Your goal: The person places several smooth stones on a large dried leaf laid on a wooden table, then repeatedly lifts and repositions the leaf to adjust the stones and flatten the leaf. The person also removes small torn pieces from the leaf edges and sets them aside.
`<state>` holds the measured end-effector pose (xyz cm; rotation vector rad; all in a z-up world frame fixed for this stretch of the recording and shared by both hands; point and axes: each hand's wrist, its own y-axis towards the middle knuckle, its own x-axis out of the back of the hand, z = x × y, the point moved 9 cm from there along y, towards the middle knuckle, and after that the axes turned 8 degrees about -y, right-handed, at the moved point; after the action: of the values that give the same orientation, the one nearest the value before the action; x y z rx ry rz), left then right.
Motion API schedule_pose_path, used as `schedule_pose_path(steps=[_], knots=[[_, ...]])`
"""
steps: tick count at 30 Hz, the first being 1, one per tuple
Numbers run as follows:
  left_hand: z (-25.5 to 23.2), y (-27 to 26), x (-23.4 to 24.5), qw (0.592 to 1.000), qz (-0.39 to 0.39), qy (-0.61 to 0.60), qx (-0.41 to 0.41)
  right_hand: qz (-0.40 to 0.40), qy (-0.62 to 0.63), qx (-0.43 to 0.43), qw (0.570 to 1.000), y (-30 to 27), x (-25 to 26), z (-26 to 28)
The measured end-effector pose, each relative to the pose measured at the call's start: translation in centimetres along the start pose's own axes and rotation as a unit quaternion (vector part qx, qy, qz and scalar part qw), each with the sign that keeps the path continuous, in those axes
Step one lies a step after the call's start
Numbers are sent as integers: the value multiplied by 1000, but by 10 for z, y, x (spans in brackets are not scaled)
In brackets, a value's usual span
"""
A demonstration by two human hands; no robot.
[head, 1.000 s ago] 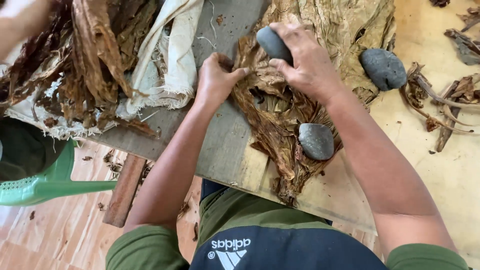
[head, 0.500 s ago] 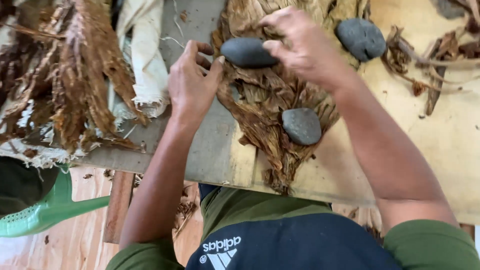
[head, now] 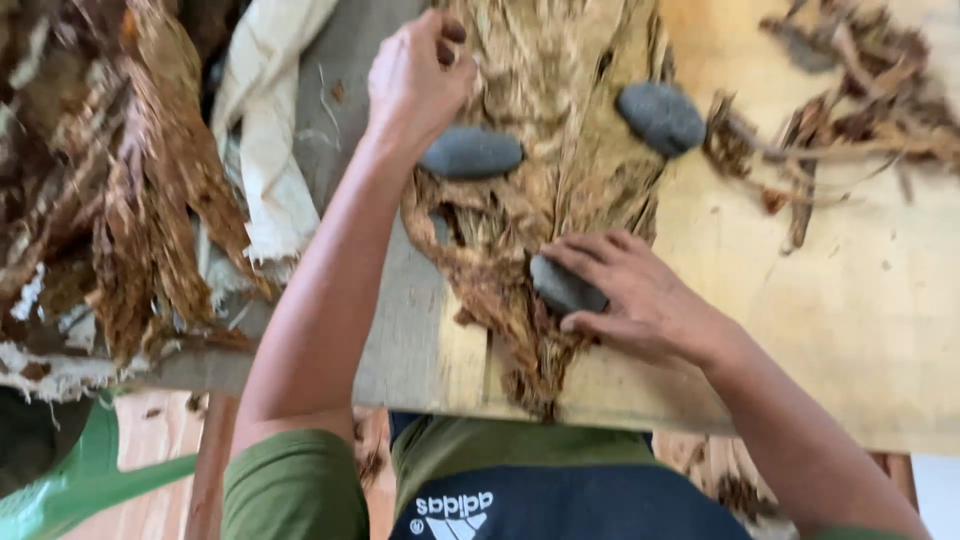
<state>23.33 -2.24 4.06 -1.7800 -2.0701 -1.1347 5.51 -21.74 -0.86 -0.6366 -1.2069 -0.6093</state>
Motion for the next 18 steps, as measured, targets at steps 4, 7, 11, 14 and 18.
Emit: schedule_pose_path(steps=[4, 7, 11, 14, 18], knots=[[59, 57, -51, 989, 56, 83, 106, -64, 81, -43, 994, 26, 36, -38], [75, 85, -71, 976, 78, 121, 161, -135, 115, -141, 974, 64, 77, -95], [69, 87, -80, 967, 85, 134, 200, -301, -9, -143, 943, 148, 85, -219], [56, 83, -85, 950, 111, 162, 241, -217, 74, -223, 947, 215, 104, -227], [75, 76, -102, 949, 92, 219, 205, -291, -20, -126, 948, 319, 81, -283]])
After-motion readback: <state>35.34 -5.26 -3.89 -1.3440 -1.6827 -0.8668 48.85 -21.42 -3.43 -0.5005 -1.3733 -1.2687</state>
